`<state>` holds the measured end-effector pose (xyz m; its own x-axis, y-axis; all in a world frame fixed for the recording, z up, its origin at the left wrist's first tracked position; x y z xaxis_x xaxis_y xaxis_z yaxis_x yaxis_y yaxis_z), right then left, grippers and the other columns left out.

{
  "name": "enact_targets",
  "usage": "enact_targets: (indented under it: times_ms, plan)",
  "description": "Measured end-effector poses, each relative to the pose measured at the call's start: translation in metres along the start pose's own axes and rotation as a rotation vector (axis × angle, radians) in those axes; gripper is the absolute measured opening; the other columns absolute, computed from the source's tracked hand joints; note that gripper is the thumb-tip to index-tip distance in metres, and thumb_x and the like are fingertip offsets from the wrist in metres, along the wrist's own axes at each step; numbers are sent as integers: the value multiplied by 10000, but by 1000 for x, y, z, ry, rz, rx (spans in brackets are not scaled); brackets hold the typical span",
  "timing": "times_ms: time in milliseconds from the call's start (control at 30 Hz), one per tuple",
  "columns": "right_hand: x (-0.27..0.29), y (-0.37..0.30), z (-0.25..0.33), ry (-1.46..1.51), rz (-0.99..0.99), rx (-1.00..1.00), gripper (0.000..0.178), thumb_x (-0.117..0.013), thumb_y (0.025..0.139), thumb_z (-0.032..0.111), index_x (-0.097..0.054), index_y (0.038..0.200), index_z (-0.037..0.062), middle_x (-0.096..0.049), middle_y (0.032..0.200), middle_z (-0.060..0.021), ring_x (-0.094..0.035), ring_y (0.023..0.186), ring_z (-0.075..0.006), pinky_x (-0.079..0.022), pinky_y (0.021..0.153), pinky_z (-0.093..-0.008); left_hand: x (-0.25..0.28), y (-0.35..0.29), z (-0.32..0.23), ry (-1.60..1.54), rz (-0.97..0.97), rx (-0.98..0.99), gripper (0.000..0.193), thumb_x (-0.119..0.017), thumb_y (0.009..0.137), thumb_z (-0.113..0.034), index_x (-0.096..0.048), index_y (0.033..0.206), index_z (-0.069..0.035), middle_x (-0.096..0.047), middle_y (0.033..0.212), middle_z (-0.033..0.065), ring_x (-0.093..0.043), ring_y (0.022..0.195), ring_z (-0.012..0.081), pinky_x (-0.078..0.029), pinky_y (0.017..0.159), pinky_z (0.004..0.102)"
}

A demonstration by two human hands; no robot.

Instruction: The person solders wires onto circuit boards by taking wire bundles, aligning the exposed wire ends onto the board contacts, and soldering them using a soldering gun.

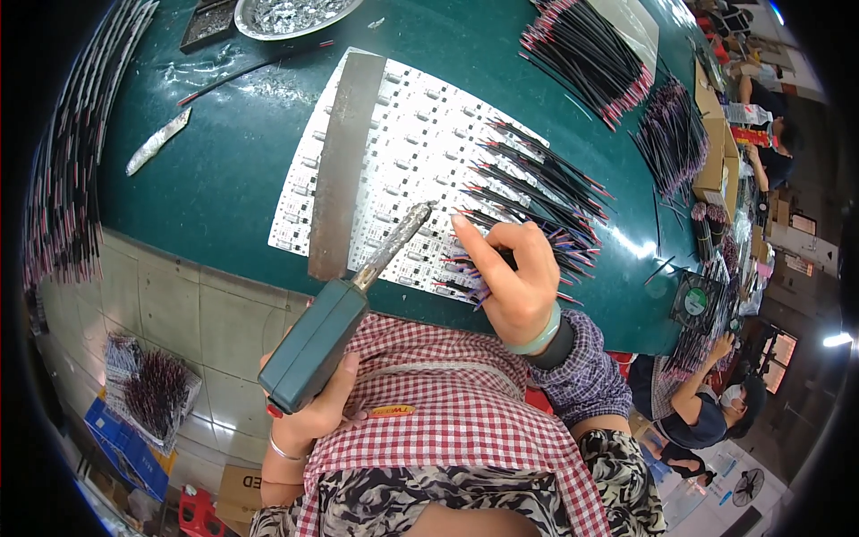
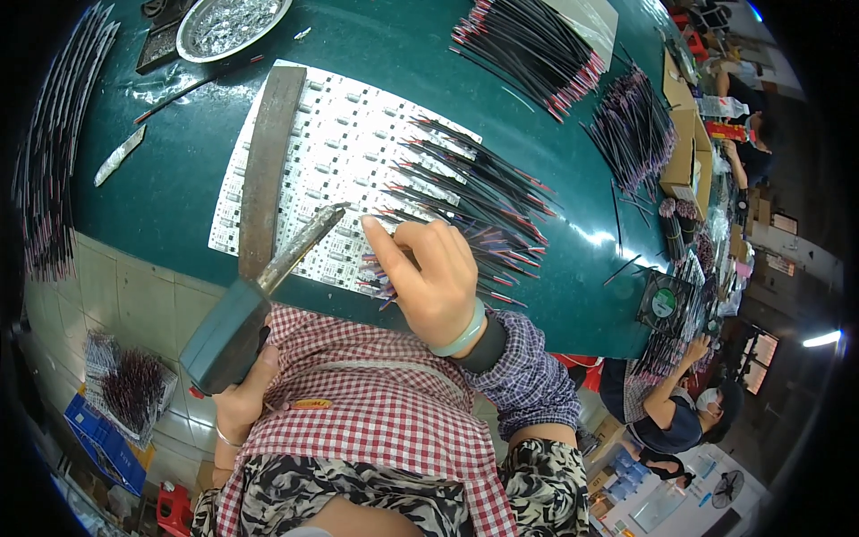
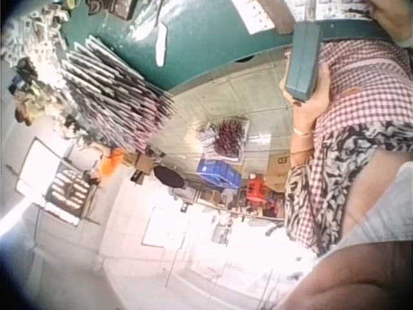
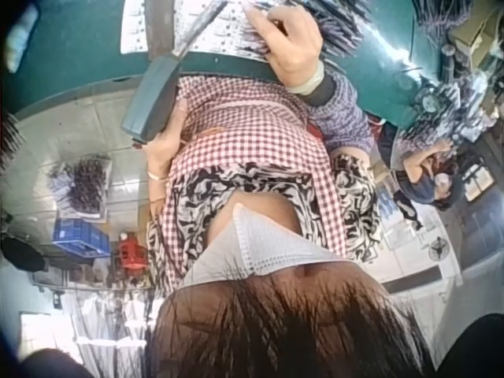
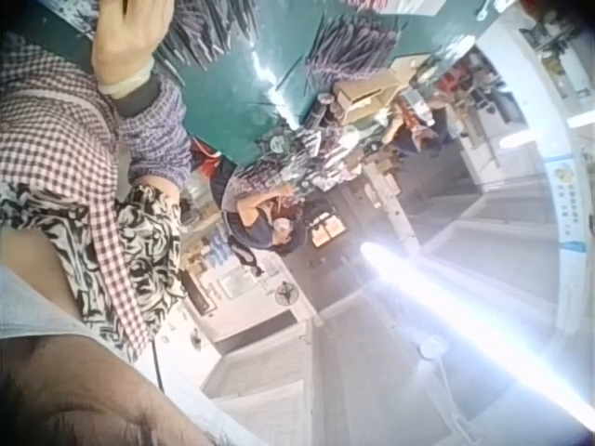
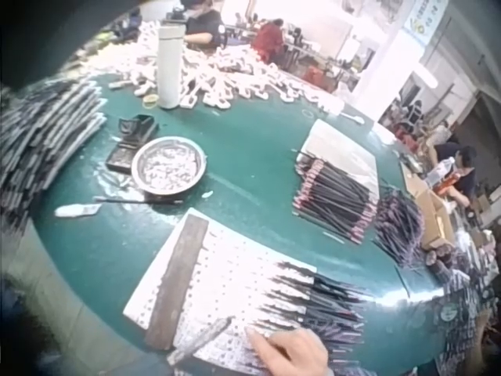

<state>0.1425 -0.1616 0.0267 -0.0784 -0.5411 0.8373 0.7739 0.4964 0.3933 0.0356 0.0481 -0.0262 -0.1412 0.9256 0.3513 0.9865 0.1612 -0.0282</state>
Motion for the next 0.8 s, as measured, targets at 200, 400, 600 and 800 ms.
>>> enact_targets:
  times_ms: [200, 400, 600, 800]
  plan:
    - [-21, -4, -5, -114, 51, -30, 553, -622, 726, -35, -654, 1278, -16, -528, 898, -74, -546, 772, -223, -447, 680, -343, 0, -4, 6, -39, 48, 71, 231, -745, 754, -12, -710, 975, 44, -696, 847, 151, -678, 671, 263, -535, 627, 328]
    - [-15, -10, -4, -7, 56, -36, 535, -656, 629, -75, -714, 1155, 8, -606, 858, -90, -598, 754, -260, -490, 646, -356, -3, -7, 10, -94, 85, 160, 195, -737, 751, 3, -702, 937, 48, -659, 795, 125, -638, 622, 238, -503, 578, 316]
    - [-14, -7, 0, -21, 39, -32, 505, -656, 591, -72, -725, 1087, -3, -620, 844, -89, -603, 742, -261, -490, 627, -358, -7, -5, 7, -83, 103, 121, 185, -731, 753, 8, -704, 933, 44, -660, 813, 129, -647, 634, 231, -503, 579, 309]
    - [-12, -6, 2, -24, 29, -12, 493, -646, 564, -81, -717, 1047, -18, -625, 841, -96, -603, 747, -273, -492, 632, -360, -12, -2, 3, -75, 168, 174, 191, -727, 762, 5, -690, 945, 44, -657, 832, 126, -648, 646, 240, -500, 587, 308]
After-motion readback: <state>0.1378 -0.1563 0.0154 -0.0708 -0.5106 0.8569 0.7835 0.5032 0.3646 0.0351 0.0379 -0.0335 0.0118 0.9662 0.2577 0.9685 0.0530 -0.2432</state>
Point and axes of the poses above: each hand's wrist, its own y-axis towards the middle knuckle, its own x-axis out of the back of the hand, z = x × y, the point moved 9 cm from there along y, towards the middle knuckle
